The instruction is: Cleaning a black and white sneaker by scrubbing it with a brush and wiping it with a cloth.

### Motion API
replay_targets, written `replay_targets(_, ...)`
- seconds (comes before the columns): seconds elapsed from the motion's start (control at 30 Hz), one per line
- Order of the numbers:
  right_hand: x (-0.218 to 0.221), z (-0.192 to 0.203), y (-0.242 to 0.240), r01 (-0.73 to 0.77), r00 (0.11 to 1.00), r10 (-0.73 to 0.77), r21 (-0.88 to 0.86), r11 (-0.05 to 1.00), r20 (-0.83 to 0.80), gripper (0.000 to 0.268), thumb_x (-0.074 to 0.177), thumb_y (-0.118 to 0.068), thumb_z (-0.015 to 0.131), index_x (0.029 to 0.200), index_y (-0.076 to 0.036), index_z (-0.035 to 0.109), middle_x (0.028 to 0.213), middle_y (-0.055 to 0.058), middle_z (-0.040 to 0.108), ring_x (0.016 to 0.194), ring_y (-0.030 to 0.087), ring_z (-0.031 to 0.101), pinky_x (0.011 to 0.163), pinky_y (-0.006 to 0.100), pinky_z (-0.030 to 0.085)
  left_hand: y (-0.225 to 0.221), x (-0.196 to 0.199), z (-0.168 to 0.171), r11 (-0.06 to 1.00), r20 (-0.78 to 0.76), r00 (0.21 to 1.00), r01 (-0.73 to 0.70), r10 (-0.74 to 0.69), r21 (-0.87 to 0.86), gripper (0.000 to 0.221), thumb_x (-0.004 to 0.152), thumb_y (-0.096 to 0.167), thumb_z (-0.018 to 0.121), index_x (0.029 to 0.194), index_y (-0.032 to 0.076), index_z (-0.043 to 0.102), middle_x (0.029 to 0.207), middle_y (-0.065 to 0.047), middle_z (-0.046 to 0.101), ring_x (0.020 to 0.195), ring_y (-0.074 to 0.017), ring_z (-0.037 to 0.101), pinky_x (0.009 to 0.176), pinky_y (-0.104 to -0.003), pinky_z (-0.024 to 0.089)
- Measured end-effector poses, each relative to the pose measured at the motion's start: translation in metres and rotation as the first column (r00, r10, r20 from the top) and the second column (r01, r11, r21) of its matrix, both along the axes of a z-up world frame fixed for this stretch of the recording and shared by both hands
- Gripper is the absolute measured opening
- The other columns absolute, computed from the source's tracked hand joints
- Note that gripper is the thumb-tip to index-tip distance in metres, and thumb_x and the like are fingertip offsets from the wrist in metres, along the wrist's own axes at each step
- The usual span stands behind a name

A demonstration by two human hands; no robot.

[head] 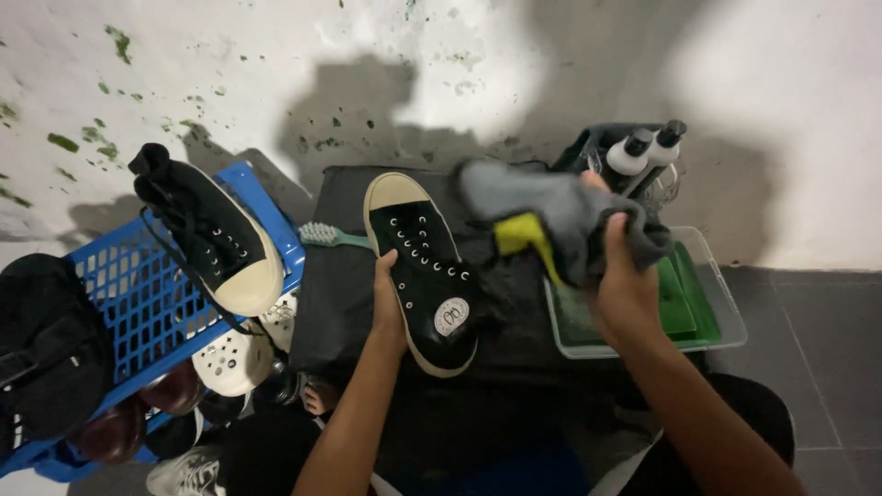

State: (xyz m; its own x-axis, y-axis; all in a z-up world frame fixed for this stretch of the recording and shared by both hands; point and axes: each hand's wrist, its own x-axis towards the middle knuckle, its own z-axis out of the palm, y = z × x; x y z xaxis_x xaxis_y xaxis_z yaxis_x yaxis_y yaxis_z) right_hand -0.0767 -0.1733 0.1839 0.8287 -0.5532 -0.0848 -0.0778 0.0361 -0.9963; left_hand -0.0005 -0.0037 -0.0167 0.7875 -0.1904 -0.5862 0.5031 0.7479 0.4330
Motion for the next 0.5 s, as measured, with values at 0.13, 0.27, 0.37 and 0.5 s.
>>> replay_targets(0.13, 0.012, -0.077, -0.026, -0.091, 0.985, 0.079, -0.077, 0.993, -0.150, 0.072, 0.094, -0.059, 0.054, 0.136, -0.001, 0.057, 0.130, 0.029, 0.062, 0.126, 0.040, 0.062, 0.102, 0.054, 0.048, 0.000, 0.000, -0.009, 1.000, 0.030, 1.000, -0.003, 0.003, -0.020, 0.059, 0.081, 0.052, 0.072, 0.123, 0.011, 0.072, 0.124, -0.017, 0.072, 0.104, -0.0321, 0.072, 0.090, -0.045, 0.061)
replay_targets(0.27, 0.010, -0.137, -0.031, -0.416, 0.909, 0.382, -0.279, 0.866, -0.169, 0.052, 0.093, -0.034, 0.059, 0.128, 0.004, 0.063, 0.117, 0.036, 0.064, 0.122, 0.051, 0.057, 0.096, 0.064, 0.047, -0.002, -0.003, -0.003, 0.998, 0.042, 0.998, -0.034, 0.037, -0.056, 0.056, 0.078, 0.052, 0.073, 0.118, 0.012, 0.073, 0.117, -0.018, 0.074, 0.100, -0.0322, 0.073, 0.087, -0.044, 0.062)
replay_targets(0.37, 0.005, -0.158, -0.020, -0.610, 0.756, 0.654, -0.379, 0.696, -0.016, 0.039, 0.089, 0.001, 0.054, 0.126, 0.009, 0.065, 0.119, 0.038, 0.064, 0.126, 0.053, 0.052, 0.101, 0.065, 0.044, -0.002, -0.002, -0.015, 0.995, 0.050, 0.997, -0.055, 0.059, -0.083, 0.058, 0.078, 0.053, 0.073, 0.119, 0.013, 0.072, 0.119, -0.018, 0.073, 0.102, -0.0325, 0.073, 0.089, -0.045, 0.061)
replay_targets(0.5, -0.001, -0.166, -0.023, -0.695, 0.696, 0.712, -0.345, 0.631, -0.099, 0.050, 0.086, 0.007, 0.052, 0.133, 0.003, 0.066, 0.127, 0.032, 0.066, 0.128, 0.050, 0.054, 0.106, 0.065, 0.043, -0.002, -0.005, -0.014, 0.992, 0.082, 0.993, -0.083, 0.091, -0.098, 0.056, 0.081, 0.053, 0.071, 0.121, 0.013, 0.071, 0.123, -0.018, 0.072, 0.108, -0.0323, 0.071, 0.096, -0.046, 0.059)
